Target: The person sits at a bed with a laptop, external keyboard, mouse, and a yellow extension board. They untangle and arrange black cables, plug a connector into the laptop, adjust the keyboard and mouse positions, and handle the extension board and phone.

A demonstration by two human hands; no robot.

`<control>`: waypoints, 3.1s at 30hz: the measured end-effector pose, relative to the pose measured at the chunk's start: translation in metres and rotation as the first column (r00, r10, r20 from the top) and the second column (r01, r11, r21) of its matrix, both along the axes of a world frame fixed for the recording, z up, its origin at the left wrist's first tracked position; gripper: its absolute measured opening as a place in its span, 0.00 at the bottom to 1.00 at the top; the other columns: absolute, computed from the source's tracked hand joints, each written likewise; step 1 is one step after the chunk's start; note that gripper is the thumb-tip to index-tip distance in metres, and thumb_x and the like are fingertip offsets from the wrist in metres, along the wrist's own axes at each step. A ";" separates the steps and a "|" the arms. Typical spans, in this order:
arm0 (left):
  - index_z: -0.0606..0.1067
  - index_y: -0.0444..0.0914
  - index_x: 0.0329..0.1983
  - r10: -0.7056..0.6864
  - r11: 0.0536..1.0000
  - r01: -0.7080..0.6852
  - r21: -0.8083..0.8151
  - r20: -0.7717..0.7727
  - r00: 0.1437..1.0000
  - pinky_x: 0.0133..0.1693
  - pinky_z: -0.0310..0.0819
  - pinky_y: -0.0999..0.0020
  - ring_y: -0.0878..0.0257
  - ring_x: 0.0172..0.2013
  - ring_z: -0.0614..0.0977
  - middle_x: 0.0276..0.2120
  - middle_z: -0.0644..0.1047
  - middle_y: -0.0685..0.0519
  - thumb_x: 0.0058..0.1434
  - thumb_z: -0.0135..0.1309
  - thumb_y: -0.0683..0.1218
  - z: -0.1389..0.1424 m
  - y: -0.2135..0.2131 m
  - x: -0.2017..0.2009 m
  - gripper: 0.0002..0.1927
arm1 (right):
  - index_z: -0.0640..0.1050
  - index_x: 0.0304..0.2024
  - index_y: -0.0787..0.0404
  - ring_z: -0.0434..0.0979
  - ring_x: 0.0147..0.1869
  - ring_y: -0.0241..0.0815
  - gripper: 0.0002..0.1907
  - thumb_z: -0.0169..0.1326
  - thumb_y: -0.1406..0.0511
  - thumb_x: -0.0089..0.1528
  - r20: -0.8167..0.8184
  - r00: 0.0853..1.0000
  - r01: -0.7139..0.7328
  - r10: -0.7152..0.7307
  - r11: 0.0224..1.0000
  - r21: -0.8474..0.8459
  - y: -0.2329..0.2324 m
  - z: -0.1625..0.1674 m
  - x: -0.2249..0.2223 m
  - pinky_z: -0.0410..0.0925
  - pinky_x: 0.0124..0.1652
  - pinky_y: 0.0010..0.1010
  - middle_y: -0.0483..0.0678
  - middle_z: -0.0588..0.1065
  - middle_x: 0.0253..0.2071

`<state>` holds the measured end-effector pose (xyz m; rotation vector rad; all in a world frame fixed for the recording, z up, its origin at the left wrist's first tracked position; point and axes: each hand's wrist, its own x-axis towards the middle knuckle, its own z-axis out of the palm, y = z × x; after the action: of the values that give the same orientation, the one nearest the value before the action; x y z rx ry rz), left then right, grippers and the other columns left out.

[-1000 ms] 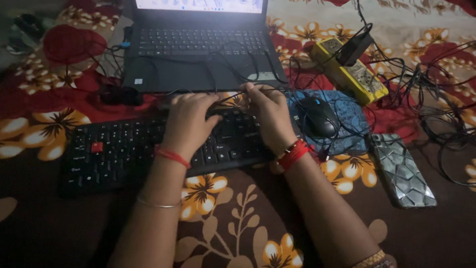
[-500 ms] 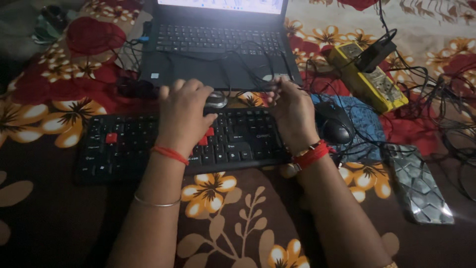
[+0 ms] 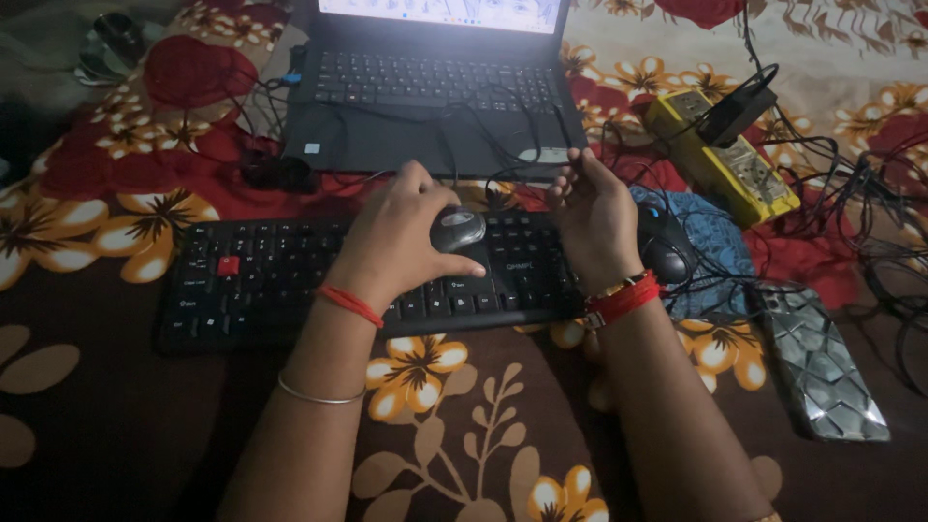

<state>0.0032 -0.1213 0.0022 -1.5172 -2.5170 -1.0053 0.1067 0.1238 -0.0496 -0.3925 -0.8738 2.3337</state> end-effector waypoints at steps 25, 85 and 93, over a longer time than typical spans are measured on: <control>0.80 0.41 0.48 0.035 0.999 -0.030 0.030 -0.155 0.987 0.55 0.64 0.50 0.55 0.50 0.77 0.44 0.76 0.52 0.56 0.66 0.55 -0.001 0.009 0.004 0.20 | 0.76 0.41 0.63 0.74 0.36 0.37 0.09 0.50 0.63 0.70 0.091 0.996 -0.024 0.016 0.996 0.090 -0.006 0.003 0.001 0.70 0.41 0.27 0.44 0.73 0.32; 0.76 0.40 0.31 -0.079 0.996 0.083 0.025 -0.131 0.988 0.49 0.68 0.52 0.51 0.43 0.80 0.34 0.79 0.50 0.58 0.51 0.40 -0.045 0.050 0.031 0.04 | 0.74 0.39 0.63 0.75 0.41 0.44 0.13 0.44 0.62 0.75 -0.251 0.955 0.187 -0.156 0.977 0.102 0.069 0.060 0.061 0.75 0.52 0.40 0.47 0.74 0.37; 0.77 0.37 0.38 -0.085 0.991 0.098 0.092 -0.132 0.988 0.53 0.68 0.51 0.50 0.46 0.79 0.38 0.79 0.49 0.64 0.49 0.41 -0.045 0.042 0.019 0.06 | 0.74 0.40 0.63 0.74 0.42 0.42 0.12 0.46 0.63 0.75 -0.350 0.933 0.117 -0.086 0.991 0.068 0.055 0.064 0.057 0.74 0.54 0.37 0.46 0.74 0.38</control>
<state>0.0222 -0.0792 -0.0426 -1.6267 -2.2967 -0.9920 0.1637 0.1787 0.0143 0.0149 -0.7592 2.1691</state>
